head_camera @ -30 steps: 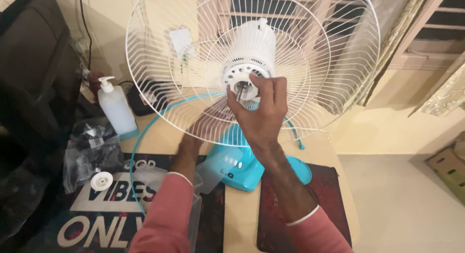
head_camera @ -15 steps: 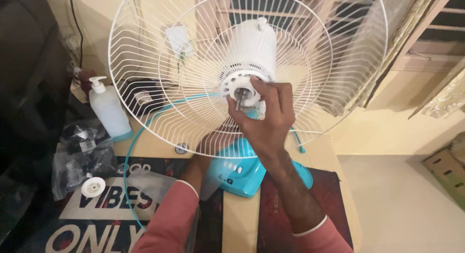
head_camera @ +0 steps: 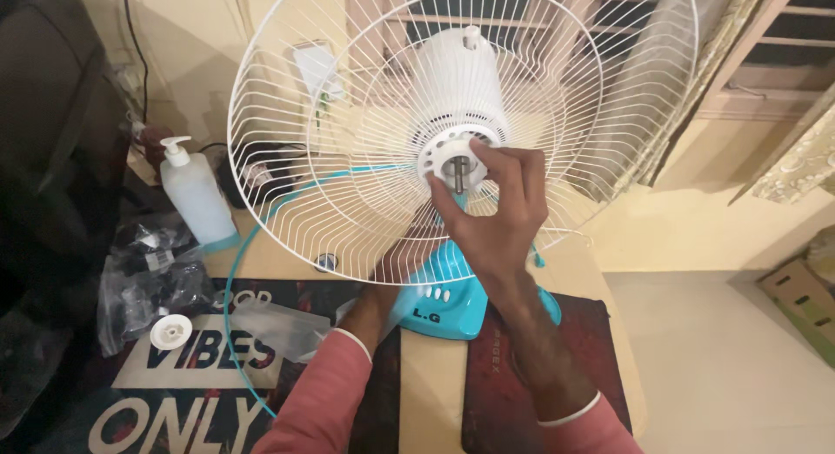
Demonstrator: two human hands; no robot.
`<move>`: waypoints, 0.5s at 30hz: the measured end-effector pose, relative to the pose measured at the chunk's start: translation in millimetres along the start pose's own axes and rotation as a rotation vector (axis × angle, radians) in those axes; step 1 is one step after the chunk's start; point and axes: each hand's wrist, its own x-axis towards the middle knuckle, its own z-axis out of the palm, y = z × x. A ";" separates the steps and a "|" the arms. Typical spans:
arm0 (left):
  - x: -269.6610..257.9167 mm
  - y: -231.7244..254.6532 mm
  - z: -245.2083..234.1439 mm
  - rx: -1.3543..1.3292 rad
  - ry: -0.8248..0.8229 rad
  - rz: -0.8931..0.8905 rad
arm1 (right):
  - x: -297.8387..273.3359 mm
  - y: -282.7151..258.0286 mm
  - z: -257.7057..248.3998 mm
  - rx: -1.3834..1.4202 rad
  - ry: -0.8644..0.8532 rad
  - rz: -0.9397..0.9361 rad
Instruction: The person assembles a table fan by attaching the front grill to the fan head and securing it with a central cap. The person aligns the grill, presses it into place, and tightens the cap by hand.
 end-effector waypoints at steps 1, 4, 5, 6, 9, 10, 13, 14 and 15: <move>0.4 -0.4 -1.8 0.002 0.007 -0.006 | -0.9 -1.0 -1.0 -0.010 0.003 -0.008; -1.9 -0.7 -7.3 0.013 0.027 -0.023 | -3.0 -3.3 -0.5 0.030 -0.009 0.032; -2.8 0.6 -8.9 0.014 0.033 -0.028 | -3.6 -3.8 -0.6 0.020 -0.013 0.043; -3.8 4.4 -11.0 0.023 0.036 -0.026 | -4.3 -4.0 0.2 0.012 -0.017 0.052; -9.0 24.4 -14.6 0.034 0.058 -0.019 | -3.8 -3.4 3.3 0.026 0.001 0.074; -11.0 35.2 -15.2 0.044 0.056 -0.007 | -3.5 -3.1 4.6 0.036 0.013 0.080; -0.4 81.6 -13.6 0.065 0.015 0.036 | -2.6 -2.9 8.4 0.029 0.027 0.115; 10.0 99.4 -11.7 0.073 -0.027 0.037 | -3.5 -3.6 9.1 0.021 0.033 0.127; 16.7 110.4 -9.9 0.074 -0.051 0.036 | -5.4 -5.9 11.2 0.013 0.039 0.139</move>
